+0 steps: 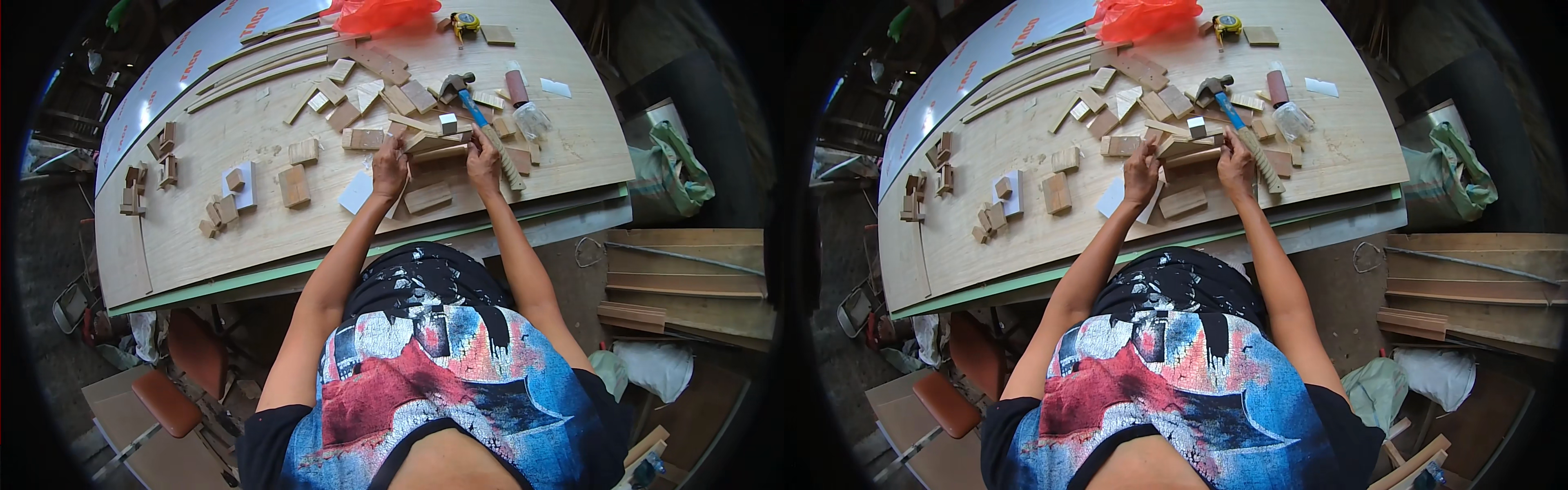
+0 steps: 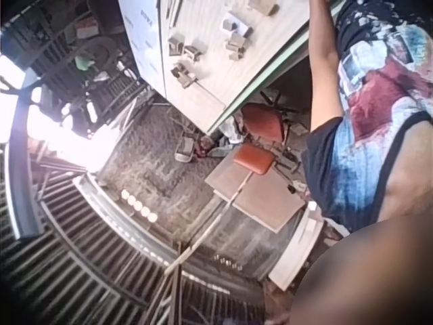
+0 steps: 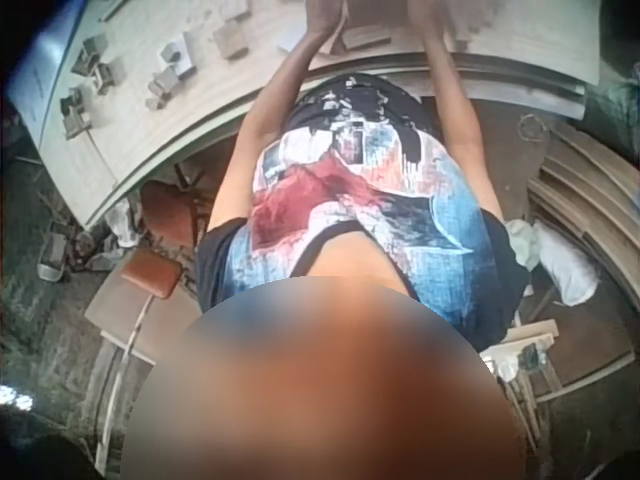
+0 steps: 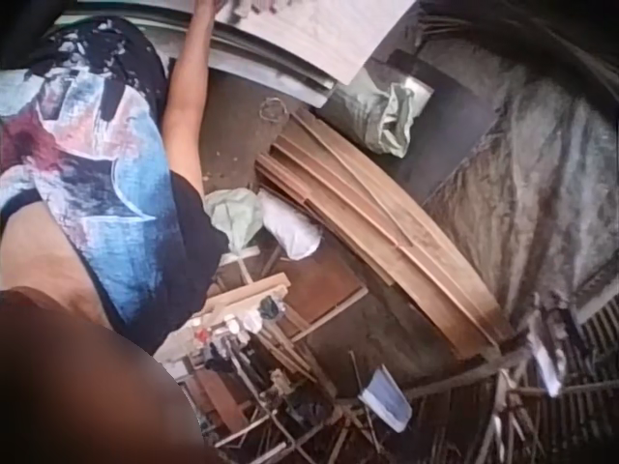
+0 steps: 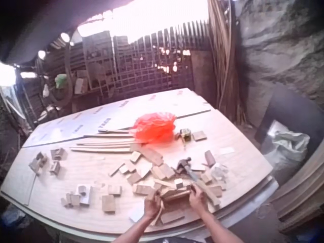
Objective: Assembling small wooden components on a workbench using a hammer and nails.
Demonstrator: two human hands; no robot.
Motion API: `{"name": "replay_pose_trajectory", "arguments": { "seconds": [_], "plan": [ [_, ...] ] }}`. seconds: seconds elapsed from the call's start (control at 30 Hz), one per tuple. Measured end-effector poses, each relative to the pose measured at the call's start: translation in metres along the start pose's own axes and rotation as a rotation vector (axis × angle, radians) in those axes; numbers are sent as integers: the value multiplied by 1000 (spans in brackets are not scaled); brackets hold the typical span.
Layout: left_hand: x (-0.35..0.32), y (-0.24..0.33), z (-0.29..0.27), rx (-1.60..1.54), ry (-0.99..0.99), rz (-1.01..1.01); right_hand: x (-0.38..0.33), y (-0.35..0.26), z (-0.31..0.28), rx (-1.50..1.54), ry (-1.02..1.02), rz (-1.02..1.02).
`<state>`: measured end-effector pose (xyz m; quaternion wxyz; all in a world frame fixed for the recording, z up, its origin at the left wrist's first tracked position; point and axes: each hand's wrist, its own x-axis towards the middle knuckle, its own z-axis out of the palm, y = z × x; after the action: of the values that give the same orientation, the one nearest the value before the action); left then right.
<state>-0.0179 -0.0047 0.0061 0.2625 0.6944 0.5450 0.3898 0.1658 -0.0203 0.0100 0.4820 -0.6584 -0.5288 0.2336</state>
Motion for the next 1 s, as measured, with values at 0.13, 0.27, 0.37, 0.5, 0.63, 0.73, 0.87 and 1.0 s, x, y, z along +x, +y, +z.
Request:
{"name": "replay_pose_trajectory", "arguments": {
  "seconds": [0.13,0.27,0.37,0.5,0.63,0.73,0.87,1.0],
  "plan": [
    [4,-6,-8,-96,63,-25,12,1,18,138,20,-64],
    [6,-17,-23,-161,95,-124,22,-14,35,194,-61,-39],
    [4,-20,-37,-178,137,-228,26,-27,48,183,-101,-63],
    [2,-26,-51,-198,135,-302,28,-30,65,134,-147,-94],
    [-3,-34,-60,-213,129,-327,26,-29,80,115,-189,-76],
    [-4,-36,-64,-285,127,-364,25,-29,83,103,-205,-66],
    [-5,-46,-63,-378,39,-457,24,-30,85,-14,-217,-90],
    [-6,-56,-60,-384,5,-521,21,-30,83,-71,-243,-25]
  ]
}}
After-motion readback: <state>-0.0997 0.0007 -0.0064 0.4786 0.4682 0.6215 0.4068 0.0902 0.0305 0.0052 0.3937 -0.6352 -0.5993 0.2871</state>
